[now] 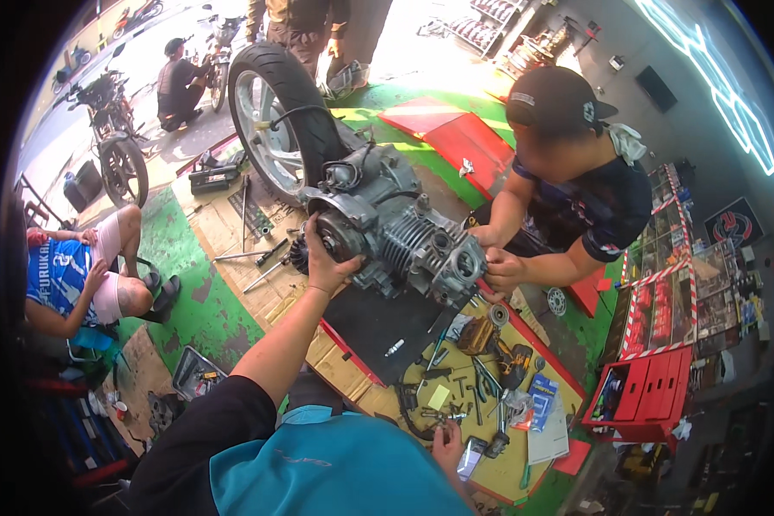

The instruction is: The person works on a disassembled motorcycle engine with a coworker. They use a screwdriver to tighten bolts on the engine casing and handle small components like a piston. The person also uses pliers to manipulate a small part.

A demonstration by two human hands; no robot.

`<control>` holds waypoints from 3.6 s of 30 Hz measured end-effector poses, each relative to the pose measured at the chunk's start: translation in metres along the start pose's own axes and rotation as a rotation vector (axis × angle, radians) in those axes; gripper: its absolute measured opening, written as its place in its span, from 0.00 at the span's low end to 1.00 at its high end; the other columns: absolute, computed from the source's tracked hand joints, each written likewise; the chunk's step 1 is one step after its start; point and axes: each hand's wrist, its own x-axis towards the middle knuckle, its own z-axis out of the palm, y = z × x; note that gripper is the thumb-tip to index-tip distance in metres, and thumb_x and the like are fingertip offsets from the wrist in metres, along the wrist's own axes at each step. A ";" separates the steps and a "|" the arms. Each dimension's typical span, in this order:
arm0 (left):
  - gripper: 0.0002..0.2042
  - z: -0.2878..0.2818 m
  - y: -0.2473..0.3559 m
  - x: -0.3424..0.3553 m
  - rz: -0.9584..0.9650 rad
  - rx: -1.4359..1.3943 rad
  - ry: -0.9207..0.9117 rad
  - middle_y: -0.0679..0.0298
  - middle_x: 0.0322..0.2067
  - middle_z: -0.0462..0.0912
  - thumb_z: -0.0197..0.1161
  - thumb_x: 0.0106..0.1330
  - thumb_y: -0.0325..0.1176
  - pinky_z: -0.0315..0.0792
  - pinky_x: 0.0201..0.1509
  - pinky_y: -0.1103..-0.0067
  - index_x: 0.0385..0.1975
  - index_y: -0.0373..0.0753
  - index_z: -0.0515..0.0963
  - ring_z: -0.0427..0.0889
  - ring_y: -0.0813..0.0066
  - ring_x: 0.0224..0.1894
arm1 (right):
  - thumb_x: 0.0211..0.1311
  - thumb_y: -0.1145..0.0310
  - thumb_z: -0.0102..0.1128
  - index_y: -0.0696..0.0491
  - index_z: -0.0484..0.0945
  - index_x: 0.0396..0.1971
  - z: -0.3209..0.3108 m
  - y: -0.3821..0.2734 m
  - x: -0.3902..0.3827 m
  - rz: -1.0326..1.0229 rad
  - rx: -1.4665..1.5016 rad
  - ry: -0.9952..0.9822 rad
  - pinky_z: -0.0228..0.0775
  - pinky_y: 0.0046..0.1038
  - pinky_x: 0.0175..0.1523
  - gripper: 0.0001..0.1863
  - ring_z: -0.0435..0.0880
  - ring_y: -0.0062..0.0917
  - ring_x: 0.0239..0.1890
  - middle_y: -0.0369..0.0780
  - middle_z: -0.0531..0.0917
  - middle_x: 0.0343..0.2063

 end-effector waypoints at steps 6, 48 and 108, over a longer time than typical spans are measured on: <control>0.60 0.001 -0.003 0.001 0.060 0.034 0.028 0.48 0.61 0.66 0.83 0.34 0.43 0.62 0.71 0.65 0.70 0.34 0.54 0.67 0.49 0.65 | 0.69 0.63 0.64 0.61 0.80 0.44 -0.043 0.098 -0.031 0.220 -0.257 0.099 0.78 0.32 0.38 0.16 0.88 0.29 0.31 0.48 0.88 0.29; 0.57 0.003 -0.016 0.002 0.102 0.127 -0.010 0.48 0.64 0.63 0.79 0.39 0.39 0.56 0.74 0.64 0.73 0.36 0.52 0.63 0.50 0.68 | 0.71 0.55 0.51 0.61 0.82 0.40 -0.016 0.135 -0.071 0.583 0.239 -0.029 0.74 0.32 0.33 0.22 0.83 0.30 0.27 0.43 0.87 0.32; 0.60 -0.001 -0.034 0.006 0.135 0.099 -0.078 0.42 0.73 0.52 0.79 0.49 0.47 0.46 0.79 0.63 0.75 0.29 0.44 0.51 0.50 0.76 | 0.73 0.55 0.61 0.56 0.79 0.57 -0.006 0.211 -0.066 0.346 0.279 0.044 0.74 0.34 0.54 0.23 0.80 0.28 0.48 0.40 0.83 0.47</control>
